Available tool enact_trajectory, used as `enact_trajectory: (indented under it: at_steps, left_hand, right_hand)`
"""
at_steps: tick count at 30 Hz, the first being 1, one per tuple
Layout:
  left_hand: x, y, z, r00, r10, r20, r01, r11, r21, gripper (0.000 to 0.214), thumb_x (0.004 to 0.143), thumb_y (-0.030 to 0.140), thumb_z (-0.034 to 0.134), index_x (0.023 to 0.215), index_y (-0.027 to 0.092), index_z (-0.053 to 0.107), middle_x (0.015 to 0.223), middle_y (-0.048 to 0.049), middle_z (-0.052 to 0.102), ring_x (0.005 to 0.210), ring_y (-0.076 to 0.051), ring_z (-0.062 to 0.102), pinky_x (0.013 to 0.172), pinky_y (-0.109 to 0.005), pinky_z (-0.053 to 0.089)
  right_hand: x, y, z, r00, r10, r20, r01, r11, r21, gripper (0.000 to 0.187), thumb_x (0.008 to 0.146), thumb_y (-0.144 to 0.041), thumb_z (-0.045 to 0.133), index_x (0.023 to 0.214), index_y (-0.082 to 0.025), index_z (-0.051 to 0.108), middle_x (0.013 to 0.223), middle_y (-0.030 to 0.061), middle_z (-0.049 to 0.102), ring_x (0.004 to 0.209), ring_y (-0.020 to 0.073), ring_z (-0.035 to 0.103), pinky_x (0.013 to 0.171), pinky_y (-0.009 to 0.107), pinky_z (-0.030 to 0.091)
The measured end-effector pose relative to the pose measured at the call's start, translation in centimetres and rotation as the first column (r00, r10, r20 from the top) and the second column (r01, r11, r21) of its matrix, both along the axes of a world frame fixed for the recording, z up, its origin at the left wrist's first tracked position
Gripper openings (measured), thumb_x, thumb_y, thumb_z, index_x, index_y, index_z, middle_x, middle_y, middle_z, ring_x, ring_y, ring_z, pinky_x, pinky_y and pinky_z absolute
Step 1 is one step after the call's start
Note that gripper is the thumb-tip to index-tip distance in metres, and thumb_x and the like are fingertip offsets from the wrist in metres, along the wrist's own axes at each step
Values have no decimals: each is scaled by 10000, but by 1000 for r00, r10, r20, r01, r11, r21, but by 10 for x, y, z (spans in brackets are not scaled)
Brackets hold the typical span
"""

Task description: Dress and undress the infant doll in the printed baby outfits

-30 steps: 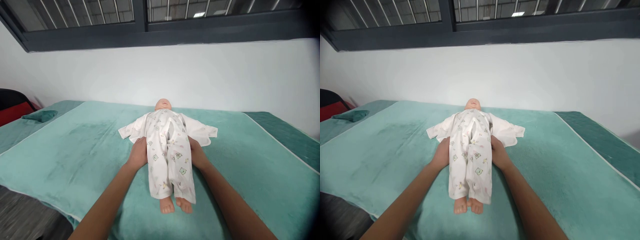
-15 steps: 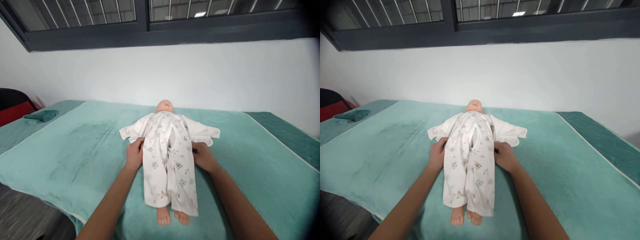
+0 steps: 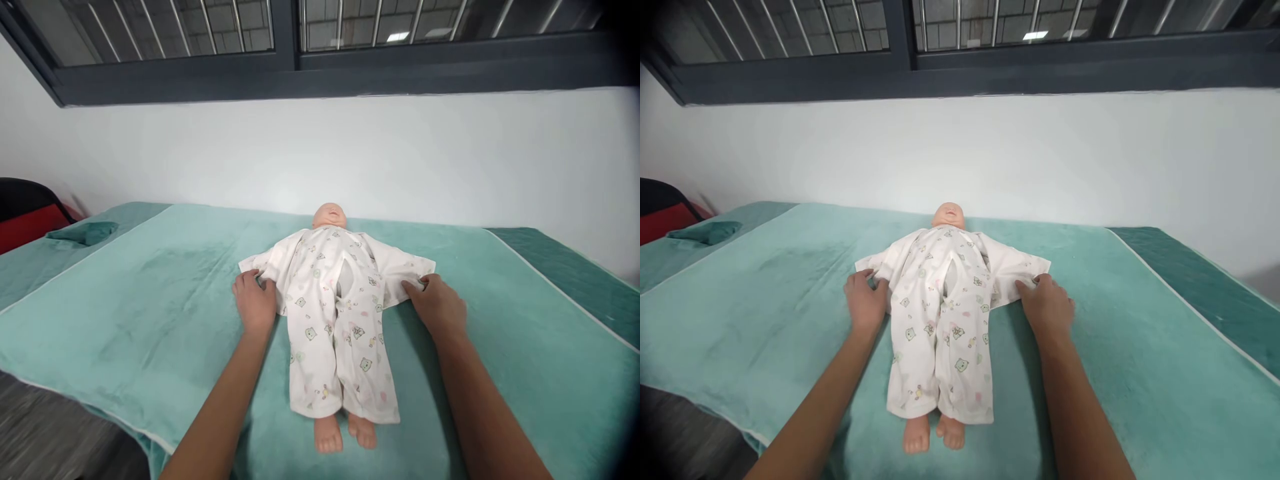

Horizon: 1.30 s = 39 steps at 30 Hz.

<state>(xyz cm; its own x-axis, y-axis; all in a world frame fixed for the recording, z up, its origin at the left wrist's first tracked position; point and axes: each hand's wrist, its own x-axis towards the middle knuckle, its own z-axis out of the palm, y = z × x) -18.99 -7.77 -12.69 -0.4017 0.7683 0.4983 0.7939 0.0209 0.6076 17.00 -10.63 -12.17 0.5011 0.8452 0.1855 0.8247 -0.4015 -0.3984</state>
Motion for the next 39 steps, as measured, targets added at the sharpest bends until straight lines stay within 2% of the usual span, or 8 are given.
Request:
enact_trajectory:
  at_steps: [6, 11, 16, 22, 24, 29, 33, 39]
  left_hand:
    - [-1, 2, -1, 996, -24, -88, 17, 996, -87, 344, 870, 320, 506, 1113, 121, 645, 1089, -177, 631, 1063, -353, 544, 962, -520, 430]
    - [-4, 2, -2, 989, -58, -135, 48, 996, -81, 278, 906, 375, 469, 914, 186, 672, 937, -128, 642, 929, -317, 559, 851, -469, 450]
    - [-6, 2, -6, 998, -61, -30, 60, 998, -25, 318, 924, 457, 458, 978, 209, 649, 916, -92, 660, 943, -289, 588, 800, -393, 463]
    - [-7, 2, -8, 997, -62, 45, 67, 990, -121, 335, 915, 463, 449, 1033, 220, 648, 854, -62, 690, 769, -235, 608, 672, -321, 424]
    - [-7, 2, -8, 995, -69, 66, 77, 989, -129, 324, 910, 448, 447, 1026, 224, 650, 823, -52, 695, 736, -226, 603, 647, -309, 411]
    - [-5, 2, -7, 996, -55, 75, 66, 988, -141, 349, 922, 506, 442, 1014, 238, 646, 766, -32, 680, 704, -222, 599, 643, -306, 399]
    - [-4, 1, -4, 986, -48, 159, 69, 989, -129, 359, 912, 526, 471, 1023, 231, 643, 755, -24, 678, 697, -218, 600, 641, -304, 417]
    - [0, -5, 3, 943, -88, 322, 108, 993, -46, 412, 900, 518, 508, 1120, 202, 653, 955, -53, 729, 820, -232, 644, 755, -344, 486]
  right_hand:
    - [-1, 3, 0, 928, 156, -339, -47, 950, 308, 262, 794, -471, 594, 855, -218, 622, 735, 21, 611, 659, 199, 552, 629, 321, 412]
    - [-14, 1, 3, 617, 381, -688, 58, 850, 523, 345, 829, -572, 600, 878, -235, 544, 629, -41, 524, 519, 145, 448, 485, 269, 354]
    - [-44, 6, 41, 415, 604, -681, -48, 762, 646, 275, 891, -528, 545, 891, -260, 482, 913, 17, 666, 706, 181, 616, 583, 282, 459]
    - [-71, 5, 106, 264, 859, -439, -690, 486, 536, 186, 920, -438, 581, 899, -261, 634, 1233, 47, 666, 1174, 264, 595, 908, 377, 486]
    - [-68, -3, 107, 281, 878, -388, -785, 443, 434, 197, 942, -430, 558, 1005, -289, 680, 1222, 45, 667, 1180, 264, 590, 915, 379, 485]
    - [-56, -26, 63, 534, 805, -259, -577, 571, 584, 400, 856, -381, 695, 1226, -318, 557, 1187, 50, 597, 1027, 227, 582, 854, 357, 490]
    - [-64, -36, 40, 505, 829, -241, -656, 550, 517, 234, 879, -314, 677, 1091, -272, 587, 1012, 40, 591, 862, 186, 558, 734, 310, 476]
    - [-67, -41, 62, 457, 861, -224, -632, 491, 599, 109, 965, -259, 544, 892, -237, 621, 820, 19, 597, 751, 162, 548, 678, 301, 430]
